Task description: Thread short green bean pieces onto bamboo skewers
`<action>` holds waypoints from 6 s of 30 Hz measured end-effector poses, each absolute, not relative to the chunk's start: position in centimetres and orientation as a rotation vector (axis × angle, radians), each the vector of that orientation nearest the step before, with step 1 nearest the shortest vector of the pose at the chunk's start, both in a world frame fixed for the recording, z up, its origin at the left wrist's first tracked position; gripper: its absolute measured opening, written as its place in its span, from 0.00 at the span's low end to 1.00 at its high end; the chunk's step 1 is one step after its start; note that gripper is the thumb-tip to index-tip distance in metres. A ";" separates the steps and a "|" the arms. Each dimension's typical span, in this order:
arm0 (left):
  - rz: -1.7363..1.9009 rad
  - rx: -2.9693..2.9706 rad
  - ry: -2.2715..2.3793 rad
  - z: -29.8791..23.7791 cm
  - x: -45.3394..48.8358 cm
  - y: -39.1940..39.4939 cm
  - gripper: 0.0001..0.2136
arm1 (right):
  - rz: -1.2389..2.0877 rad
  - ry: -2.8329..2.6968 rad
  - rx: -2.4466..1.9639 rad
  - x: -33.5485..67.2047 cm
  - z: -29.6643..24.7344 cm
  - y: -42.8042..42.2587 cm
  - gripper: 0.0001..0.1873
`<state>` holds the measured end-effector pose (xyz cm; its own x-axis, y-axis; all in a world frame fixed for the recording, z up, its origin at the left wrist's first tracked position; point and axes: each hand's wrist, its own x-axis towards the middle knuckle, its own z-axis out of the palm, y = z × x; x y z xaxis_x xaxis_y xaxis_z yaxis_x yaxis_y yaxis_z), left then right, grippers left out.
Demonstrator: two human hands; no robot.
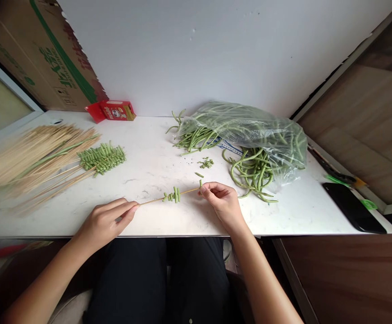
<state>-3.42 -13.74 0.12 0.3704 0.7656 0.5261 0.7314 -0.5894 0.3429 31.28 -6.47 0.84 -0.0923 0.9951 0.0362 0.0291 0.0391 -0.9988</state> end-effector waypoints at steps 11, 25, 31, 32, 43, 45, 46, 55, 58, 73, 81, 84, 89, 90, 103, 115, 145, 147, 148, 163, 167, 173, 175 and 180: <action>1.009 2.613 1.412 0.0 -3.4 -13.8 0.08 | 1.225 -1.314 -1.174 31.1 1.2 -6.8 0.17; 1.004 2.609 1.355 0.5 -3.1 -13.8 0.10 | 1.232 -1.400 -1.155 30.4 1.5 -7.2 0.15; 1.017 2.606 1.349 0.3 -3.2 -13.9 0.10 | 1.305 -1.475 -1.118 29.2 1.7 -7.9 0.13; 1.021 2.609 1.355 0.3 -3.2 -13.9 0.10 | 1.311 -1.470 -1.129 29.2 1.8 -7.9 0.14; 1.162 2.630 1.389 -0.2 -3.2 -13.7 0.10 | 1.355 -1.253 -1.115 30.3 1.3 -6.9 0.18; 1.168 2.635 1.391 -0.2 -3.2 -13.6 0.09 | 1.355 -1.239 -1.107 30.3 1.1 -6.8 0.17; 1.166 2.638 1.395 -0.1 -3.2 -13.6 0.09 | 1.356 -1.231 -1.101 30.4 1.0 -6.8 0.17; 1.180 2.638 1.441 0.0 -3.1 -13.6 0.09 | 1.372 -1.136 -1.065 30.5 0.6 -6.6 0.17; 1.180 2.639 1.440 -0.1 -3.1 -13.6 0.09 | 1.383 -1.092 -1.070 30.5 0.6 -6.6 0.18; 1.146 2.619 1.478 -0.2 -3.2 -13.7 0.08 | 1.448 -0.947 -1.016 30.4 1.1 -6.6 0.17; 1.125 2.604 1.487 -0.3 -3.3 -13.8 0.07 | 1.449 -0.966 -1.025 30.3 1.2 -6.6 0.16; 1.120 2.586 1.503 -0.3 -3.3 -13.8 0.07 | 1.449 -0.954 -1.024 30.4 1.0 -6.6 0.16; 1.132 2.588 1.483 -0.2 -3.2 -13.8 0.09 | 1.441 -0.961 -1.040 30.4 1.0 -6.6 0.17; 1.132 2.593 1.482 -0.2 -3.2 -13.8 0.09 | 1.442 -0.964 -1.039 30.4 1.0 -6.6 0.17; 1.118 2.604 1.483 0.0 -3.2 -13.7 0.06 | 1.430 -0.999 -1.031 30.3 1.3 -6.6 0.15; 1.110 2.604 1.484 -0.2 -3.2 -13.7 0.06 | 1.413 -1.023 -1.045 30.3 1.3 -6.7 0.16; 1.104 2.613 1.478 0.0 -3.2 -13.7 0.05 | 1.419 -1.153 -1.066 30.4 1.4 -6.8 0.16; 1.120 2.585 1.473 0.0 -3.2 -13.7 0.06 | 1.430 -1.121 -1.043 30.3 1.5 -6.8 0.16; 1.130 2.573 1.472 0.0 -3.2 -13.7 0.06 | 1.432 -1.103 -1.030 30.3 1.5 -6.8 0.15; 1.143 2.633 1.469 -0.2 -3.2 -13.6 0.05 | 1.388 -1.092 -1.046 30.5 0.7 -6.7 0.14; 1.127 2.666 1.472 -0.1 -3.2 -13.7 0.05 | 1.367 -1.124 -1.062 30.7 0.3 -6.6 0.13; 1.103 2.662 1.474 -0.1 -3.3 -13.8 0.05 | 1.353 -1.183 -1.069 30.8 0.1 -6.6 0.13; 1.099 2.659 1.473 -0.1 -3.3 -13.9 0.06 | 1.346 -1.192 -1.075 30.8 0.1 -6.6 0.13; 1.083 2.648 1.465 0.0 -3.3 -13.9 0.06 | 1.327 -1.222 -1.092 30.8 0.3 -6.7 0.14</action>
<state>-3.29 -13.90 -0.01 0.3582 0.7256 0.5875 0.7746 -0.5823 0.2469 30.82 -6.67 0.32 -0.1065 0.9943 0.0049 -0.0863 -0.0043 -0.9963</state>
